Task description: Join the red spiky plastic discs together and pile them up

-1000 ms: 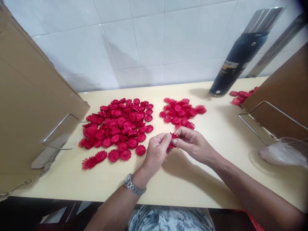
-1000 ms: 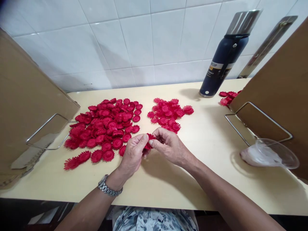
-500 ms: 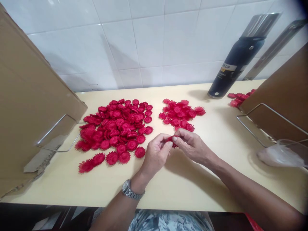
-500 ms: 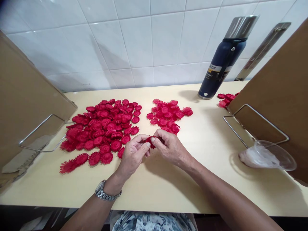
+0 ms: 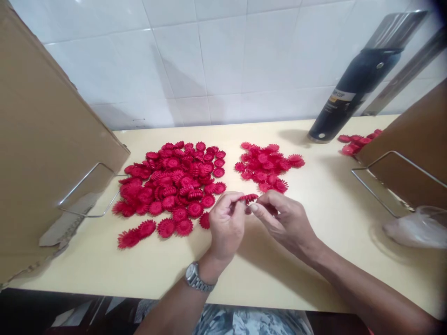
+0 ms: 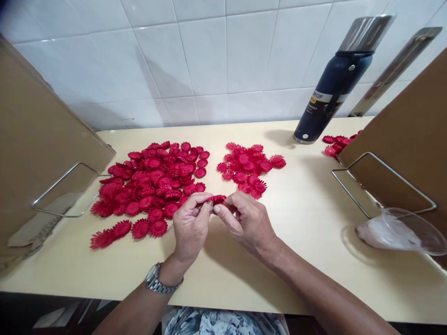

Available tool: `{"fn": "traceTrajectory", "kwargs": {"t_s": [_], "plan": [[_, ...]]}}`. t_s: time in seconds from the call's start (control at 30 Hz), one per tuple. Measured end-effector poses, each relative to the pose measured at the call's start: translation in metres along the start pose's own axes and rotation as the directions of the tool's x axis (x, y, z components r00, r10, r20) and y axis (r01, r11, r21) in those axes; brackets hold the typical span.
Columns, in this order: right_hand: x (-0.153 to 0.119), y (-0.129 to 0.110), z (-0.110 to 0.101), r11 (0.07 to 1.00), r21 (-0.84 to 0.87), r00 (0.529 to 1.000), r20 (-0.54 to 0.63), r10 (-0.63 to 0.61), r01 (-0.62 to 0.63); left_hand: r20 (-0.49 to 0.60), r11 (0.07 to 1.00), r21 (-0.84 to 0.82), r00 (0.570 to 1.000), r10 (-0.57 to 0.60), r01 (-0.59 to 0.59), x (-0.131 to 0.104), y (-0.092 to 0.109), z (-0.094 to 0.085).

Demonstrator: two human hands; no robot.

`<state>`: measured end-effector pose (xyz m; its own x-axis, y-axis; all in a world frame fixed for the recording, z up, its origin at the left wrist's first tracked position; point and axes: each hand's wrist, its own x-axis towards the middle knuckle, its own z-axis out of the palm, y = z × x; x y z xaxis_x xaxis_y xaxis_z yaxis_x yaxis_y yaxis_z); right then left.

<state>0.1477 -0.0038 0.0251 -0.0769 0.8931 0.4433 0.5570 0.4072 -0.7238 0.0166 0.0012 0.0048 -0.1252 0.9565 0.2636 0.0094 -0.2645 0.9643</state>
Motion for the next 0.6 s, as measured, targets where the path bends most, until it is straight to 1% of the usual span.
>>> {"fn": "traceTrajectory", "kwargs": {"t_s": [0.07, 0.1, 0.17, 0.2, 0.27, 0.4, 0.5, 0.6], "plan": [[-0.002, 0.000, 0.003, 0.982, 0.150, 0.992, 0.072, 0.105, -0.115, 0.009, 0.987, 0.103, 0.992, 0.124, -0.125, -0.002, 0.000, -0.001], [-0.002, 0.001, 0.004, 0.954, 0.241, 0.983, 0.102, 0.156, -0.176, 0.031, 0.976, 0.131, 0.984, 0.173, -0.176, -0.003, -0.001, -0.002], [-0.002, 0.006, 0.006, 0.881, 0.396, 0.966, 0.138, 0.219, -0.257, 0.082, 0.960, 0.144, 0.970, 0.230, -0.240, -0.004, -0.003, -0.002], [-0.002, 0.008, 0.006, 0.854, 0.444, 0.963, 0.144, 0.230, -0.270, 0.105, 0.959, 0.137, 0.966, 0.236, -0.250, -0.005, -0.004, -0.002], [-0.002, 0.011, 0.006, 0.834, 0.486, 0.965, 0.138, 0.221, -0.261, 0.147, 0.967, 0.106, 0.966, 0.213, -0.230, -0.006, -0.005, -0.001], [-0.002, 0.011, 0.005, 0.818, 0.520, 0.969, 0.122, 0.214, -0.246, 0.224, 0.989, 0.019, 0.965, 0.136, -0.143, -0.007, -0.002, -0.001], [0.000, 0.011, 0.003, 0.772, 0.577, 0.963, 0.160, 0.215, -0.268, 0.289, 0.996, -0.069, 0.955, 0.069, -0.051, -0.005, 0.003, -0.003], [0.000, 0.015, -0.001, 0.765, 0.591, 0.964, 0.211, 0.160, -0.256, 0.307, 0.988, -0.154, 0.951, 0.032, 0.017, -0.001, 0.003, -0.005]]}}
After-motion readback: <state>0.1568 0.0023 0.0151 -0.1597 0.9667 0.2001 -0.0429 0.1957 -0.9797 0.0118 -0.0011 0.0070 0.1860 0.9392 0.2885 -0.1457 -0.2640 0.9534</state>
